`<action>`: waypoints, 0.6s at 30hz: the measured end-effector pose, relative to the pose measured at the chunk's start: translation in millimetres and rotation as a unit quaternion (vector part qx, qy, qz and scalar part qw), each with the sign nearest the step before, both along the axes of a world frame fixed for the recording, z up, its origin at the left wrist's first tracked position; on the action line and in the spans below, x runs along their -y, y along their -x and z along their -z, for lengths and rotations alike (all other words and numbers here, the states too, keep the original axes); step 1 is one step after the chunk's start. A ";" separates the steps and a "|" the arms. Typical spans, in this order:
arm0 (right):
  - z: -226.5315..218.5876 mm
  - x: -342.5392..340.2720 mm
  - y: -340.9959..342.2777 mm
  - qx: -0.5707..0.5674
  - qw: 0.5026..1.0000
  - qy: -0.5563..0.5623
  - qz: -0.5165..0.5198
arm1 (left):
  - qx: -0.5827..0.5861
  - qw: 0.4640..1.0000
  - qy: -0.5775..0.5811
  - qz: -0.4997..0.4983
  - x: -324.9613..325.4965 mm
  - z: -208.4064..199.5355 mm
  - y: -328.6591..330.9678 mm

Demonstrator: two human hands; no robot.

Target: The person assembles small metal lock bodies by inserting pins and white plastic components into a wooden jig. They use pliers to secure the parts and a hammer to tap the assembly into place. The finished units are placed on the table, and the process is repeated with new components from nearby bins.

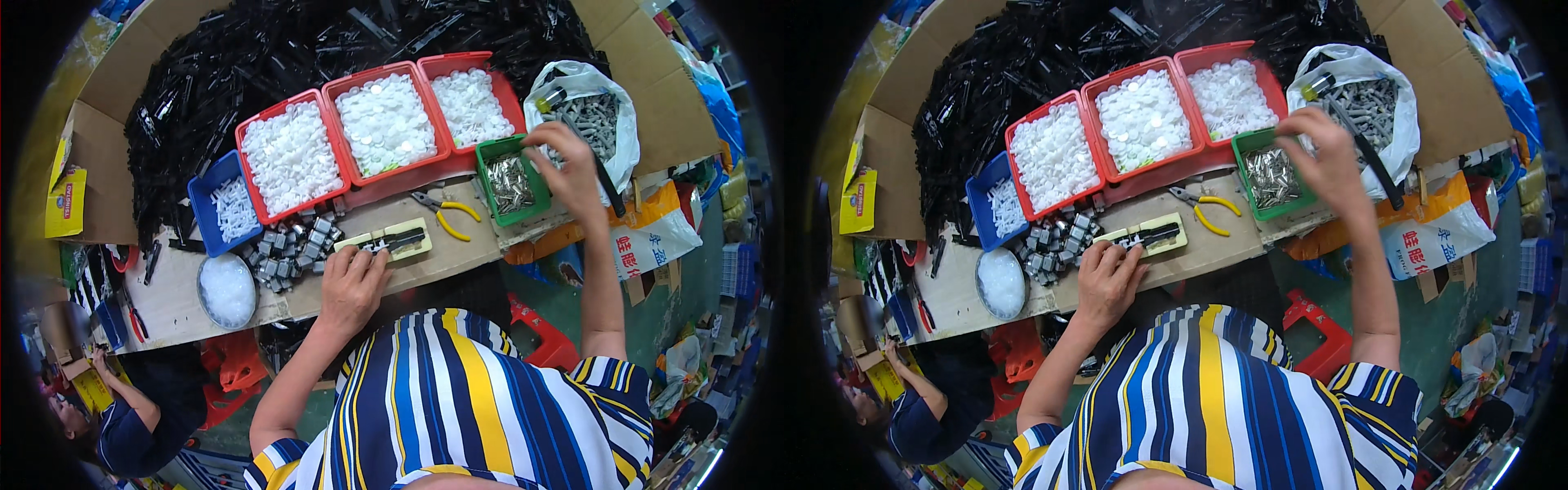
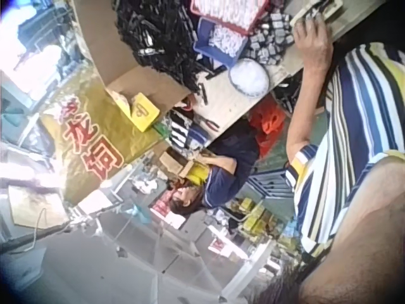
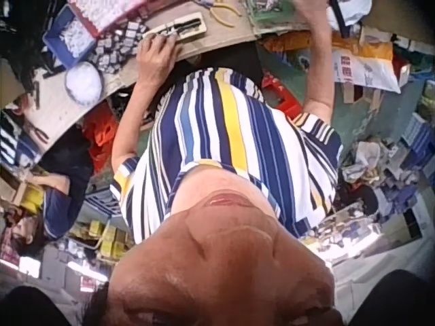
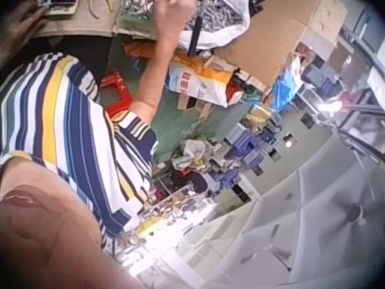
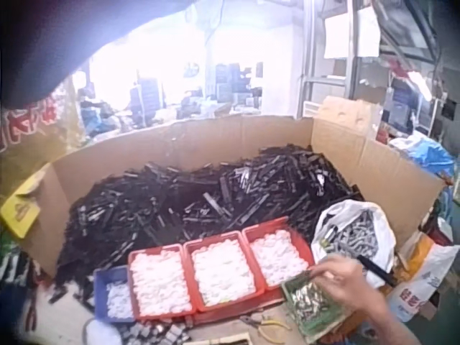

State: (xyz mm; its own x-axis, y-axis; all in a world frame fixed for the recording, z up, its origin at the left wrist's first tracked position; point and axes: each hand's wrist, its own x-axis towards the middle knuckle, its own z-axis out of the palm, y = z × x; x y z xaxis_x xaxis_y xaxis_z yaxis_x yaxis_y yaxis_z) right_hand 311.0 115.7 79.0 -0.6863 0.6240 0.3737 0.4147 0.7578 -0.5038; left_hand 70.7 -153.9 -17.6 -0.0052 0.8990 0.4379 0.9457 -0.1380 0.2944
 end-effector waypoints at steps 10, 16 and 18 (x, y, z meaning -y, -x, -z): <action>-106.1 8.0 109.8 0.038 0.966 -0.019 -0.256 | 0.143 0.903 0.209 0.348 -105.6 -55.2 -137.5; -134.0 189.9 259.5 -0.047 0.768 -0.088 -0.632 | 0.157 0.782 0.268 0.540 -155.7 -76.5 -266.6; -112.9 271.3 251.8 -0.096 0.679 -0.203 -0.699 | 0.186 0.812 0.257 0.490 -159.8 -75.3 -248.4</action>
State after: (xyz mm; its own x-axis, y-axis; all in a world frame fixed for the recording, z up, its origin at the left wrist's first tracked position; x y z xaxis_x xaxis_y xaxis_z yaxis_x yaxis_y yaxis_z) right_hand 59.2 -155.6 191.9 -0.4154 -0.7684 0.4868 -0.8968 0.4354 -0.0780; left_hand 319.1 5.9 57.8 0.7775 0.6140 0.1359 0.2878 -0.5395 0.7913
